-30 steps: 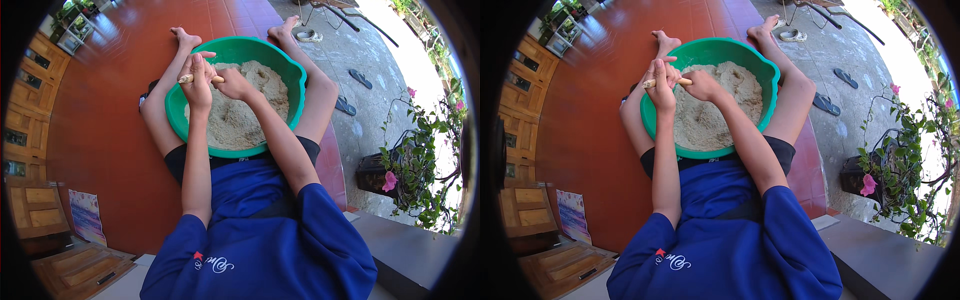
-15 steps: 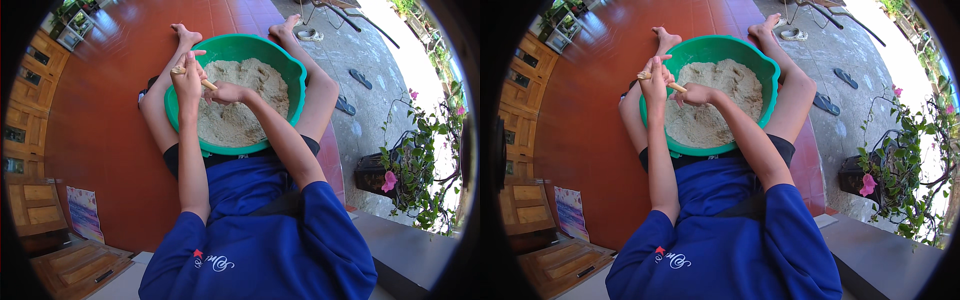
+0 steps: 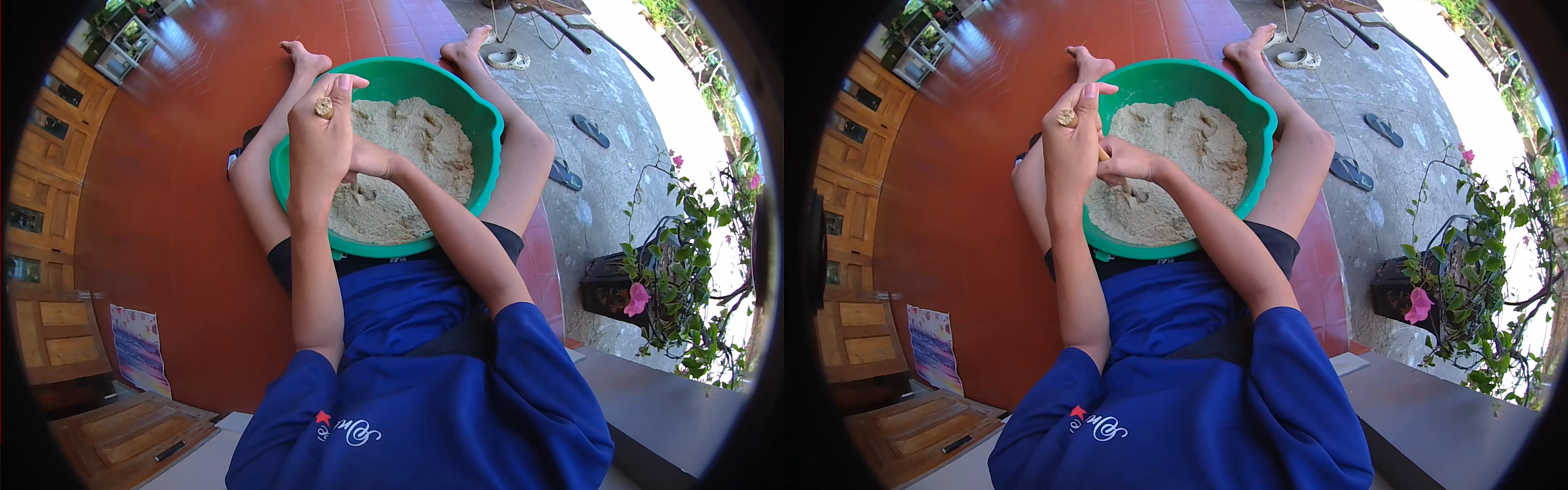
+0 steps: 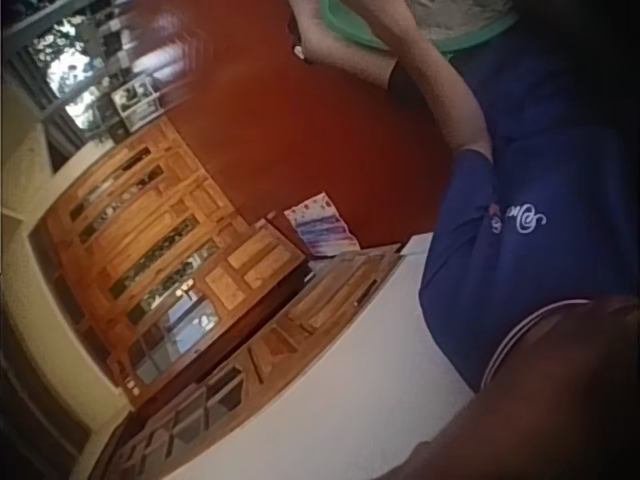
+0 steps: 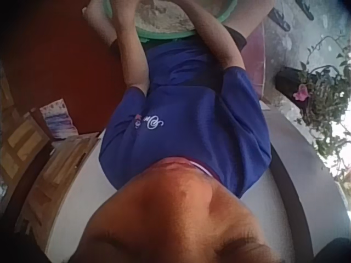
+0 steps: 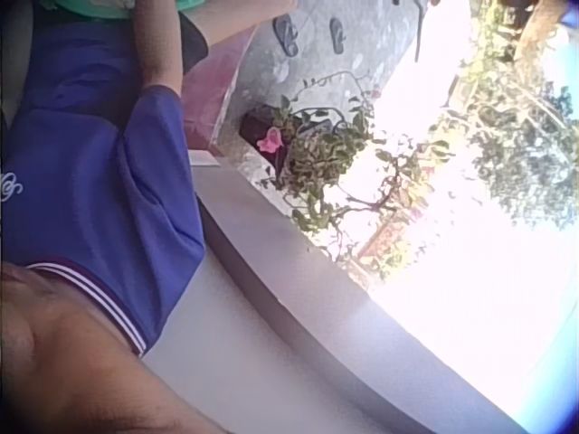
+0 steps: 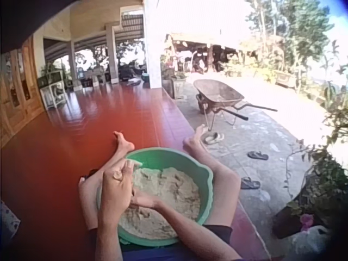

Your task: Mixing rice bran in a basin using a bamboo stick and hands.

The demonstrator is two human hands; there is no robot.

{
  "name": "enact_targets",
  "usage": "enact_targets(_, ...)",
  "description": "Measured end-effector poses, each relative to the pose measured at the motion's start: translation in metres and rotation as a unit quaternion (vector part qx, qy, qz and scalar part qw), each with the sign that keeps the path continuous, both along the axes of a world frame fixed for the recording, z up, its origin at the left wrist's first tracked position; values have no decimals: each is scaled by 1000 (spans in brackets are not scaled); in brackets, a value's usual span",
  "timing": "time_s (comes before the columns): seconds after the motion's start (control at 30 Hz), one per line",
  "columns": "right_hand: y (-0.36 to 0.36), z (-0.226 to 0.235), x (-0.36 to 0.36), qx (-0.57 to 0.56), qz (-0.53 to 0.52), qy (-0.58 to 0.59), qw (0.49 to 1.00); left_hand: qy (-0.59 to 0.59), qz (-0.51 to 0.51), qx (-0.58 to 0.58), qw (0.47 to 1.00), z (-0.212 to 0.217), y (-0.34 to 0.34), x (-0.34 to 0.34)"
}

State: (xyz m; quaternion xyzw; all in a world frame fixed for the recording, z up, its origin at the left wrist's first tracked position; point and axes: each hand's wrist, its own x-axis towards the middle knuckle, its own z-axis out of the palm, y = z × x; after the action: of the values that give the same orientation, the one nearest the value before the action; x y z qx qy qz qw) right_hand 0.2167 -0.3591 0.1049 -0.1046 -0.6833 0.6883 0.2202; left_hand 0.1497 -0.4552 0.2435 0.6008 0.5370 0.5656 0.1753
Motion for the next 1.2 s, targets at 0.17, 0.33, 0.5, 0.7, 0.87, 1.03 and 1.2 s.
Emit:
enact_targets(0.17, -1, 16, 3, -24, -68, 141, 987, 41, 34, 116, 992, 3, 0, -7)
enact_targets(0.33, -7, 8, -3, 28, -60, 112, 991, 25, 90, 93, 991, 10, -9, -29)
enact_targets(0.5, -31, 12, -18, 79, -108, 141, 981, 72, 123, 109, 984, 6, -1, -38)
enact_targets(0.7, -24, -2, -26, 351, -214, 45, 911, -46, 165, 146, 974, -40, 36, -54)
enact_targets(0.87, -20, -15, -22, 377, -190, -3, 907, -50, 171, 152, 972, -53, 38, -45)
enact_targets(1.03, -18, -21, -30, 361, -159, -45, 918, -48, 193, 181, 963, -56, 41, -51)
enact_targets(1.2, -11, -15, -36, 362, -118, -68, 922, -100, 209, 199, 952, -63, 44, -64)
